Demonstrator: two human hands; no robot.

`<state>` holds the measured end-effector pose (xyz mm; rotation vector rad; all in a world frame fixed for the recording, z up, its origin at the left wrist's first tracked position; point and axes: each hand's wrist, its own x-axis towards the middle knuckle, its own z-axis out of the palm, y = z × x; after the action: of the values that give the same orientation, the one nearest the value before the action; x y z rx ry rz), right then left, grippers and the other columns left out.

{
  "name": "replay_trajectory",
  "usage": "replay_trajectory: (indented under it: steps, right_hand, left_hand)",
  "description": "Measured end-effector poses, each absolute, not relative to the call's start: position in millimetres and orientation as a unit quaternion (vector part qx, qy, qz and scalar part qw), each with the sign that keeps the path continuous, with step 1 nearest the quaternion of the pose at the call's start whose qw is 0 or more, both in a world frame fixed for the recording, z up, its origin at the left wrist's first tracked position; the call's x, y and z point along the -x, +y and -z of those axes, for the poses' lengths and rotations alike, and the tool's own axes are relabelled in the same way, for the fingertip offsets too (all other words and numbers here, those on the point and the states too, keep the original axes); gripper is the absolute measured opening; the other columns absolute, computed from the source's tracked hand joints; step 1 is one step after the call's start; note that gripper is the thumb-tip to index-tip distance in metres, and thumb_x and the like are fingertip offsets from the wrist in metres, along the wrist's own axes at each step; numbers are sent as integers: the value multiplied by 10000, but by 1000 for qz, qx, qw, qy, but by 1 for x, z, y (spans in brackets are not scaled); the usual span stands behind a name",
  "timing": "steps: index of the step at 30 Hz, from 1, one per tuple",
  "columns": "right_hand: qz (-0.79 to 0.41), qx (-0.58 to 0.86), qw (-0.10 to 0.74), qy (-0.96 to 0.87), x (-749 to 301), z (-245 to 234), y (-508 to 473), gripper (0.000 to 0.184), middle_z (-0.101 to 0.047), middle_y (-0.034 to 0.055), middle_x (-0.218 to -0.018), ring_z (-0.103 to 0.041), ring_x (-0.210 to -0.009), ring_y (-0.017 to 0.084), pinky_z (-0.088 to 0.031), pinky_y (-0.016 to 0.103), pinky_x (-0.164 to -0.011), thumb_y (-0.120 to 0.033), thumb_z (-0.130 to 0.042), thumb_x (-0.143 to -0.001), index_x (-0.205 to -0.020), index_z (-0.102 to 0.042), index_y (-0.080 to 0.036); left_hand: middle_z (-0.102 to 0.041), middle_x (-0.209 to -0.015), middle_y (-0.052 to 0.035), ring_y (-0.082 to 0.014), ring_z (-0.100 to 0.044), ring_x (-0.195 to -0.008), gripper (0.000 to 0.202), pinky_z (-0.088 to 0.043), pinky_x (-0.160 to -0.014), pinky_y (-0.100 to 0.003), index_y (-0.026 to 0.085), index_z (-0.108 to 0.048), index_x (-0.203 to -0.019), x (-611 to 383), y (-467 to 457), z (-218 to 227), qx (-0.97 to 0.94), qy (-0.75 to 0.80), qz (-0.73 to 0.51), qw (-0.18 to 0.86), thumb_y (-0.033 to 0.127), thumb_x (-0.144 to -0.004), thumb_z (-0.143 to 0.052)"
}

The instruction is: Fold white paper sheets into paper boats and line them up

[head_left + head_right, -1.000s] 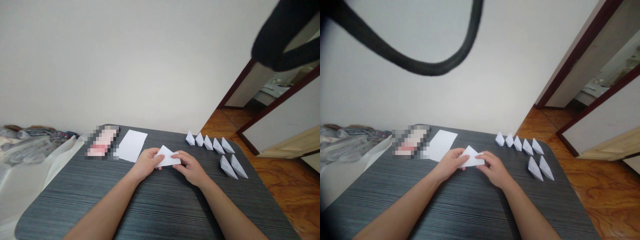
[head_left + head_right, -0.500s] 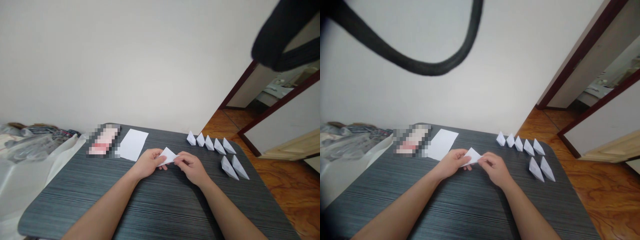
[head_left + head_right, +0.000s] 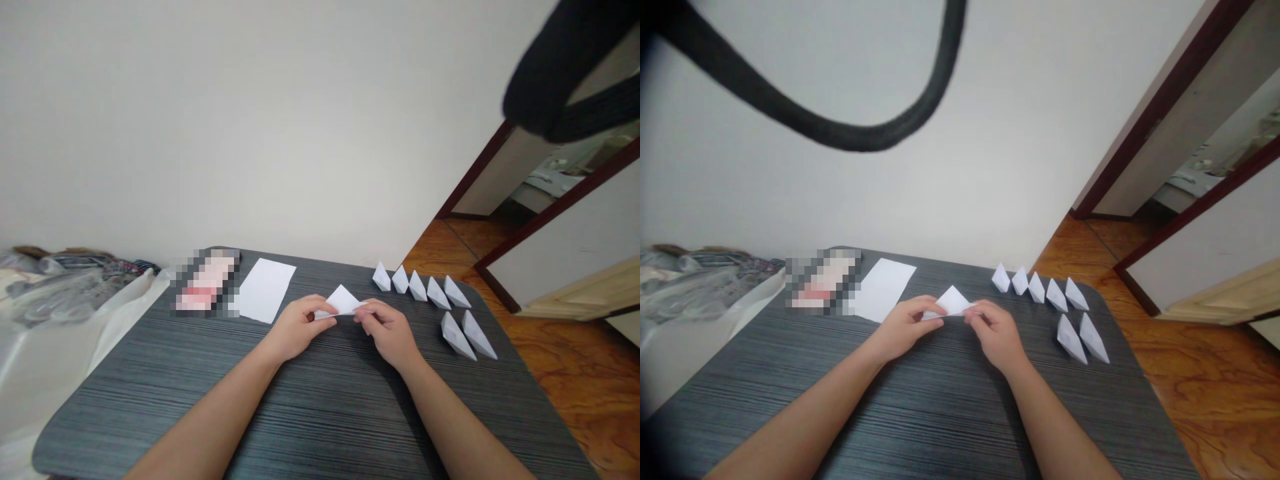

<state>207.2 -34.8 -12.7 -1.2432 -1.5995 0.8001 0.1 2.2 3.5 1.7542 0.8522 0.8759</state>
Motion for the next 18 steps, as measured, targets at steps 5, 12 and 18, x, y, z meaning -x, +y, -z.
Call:
replay_trajectory:
  steps: [5,12,18]
  right_hand:
    - [-335,512,460,-643,-207,13,-34,144,-616,40,-893,-550,-629,121,-413,241,-539,-229,-555,-831,-750,-663,-180]
    - [-334,510,454,-650,-203,9,-35,153,-606,38,-814,-546,-628,127,-409,242,-534,-250,-548,-833,-735,-639,-175]
    - [-389,523,485,-582,-201,17,-35,163,-580,1,-669,-533,-569,124,-398,233,-505,-276,-553,-832,-964,-547,-181]
  left_hand:
    - [-630,-863,-35,-151,-572,-816,181,-426,-765,-266,162,-674,-755,-1,4,-5,-696,365,-369,496,276,-815,-547]
    - [-624,-683,-19,-144,-574,-675,223,-435,-676,-263,148,-637,-832,-5,2,-2,-631,397,-370,555,344,-815,-533]
    - [-605,-659,0,-130,-588,-637,172,-443,-645,-253,159,-550,-913,-8,2,1,-590,393,-399,582,290,-801,-555]
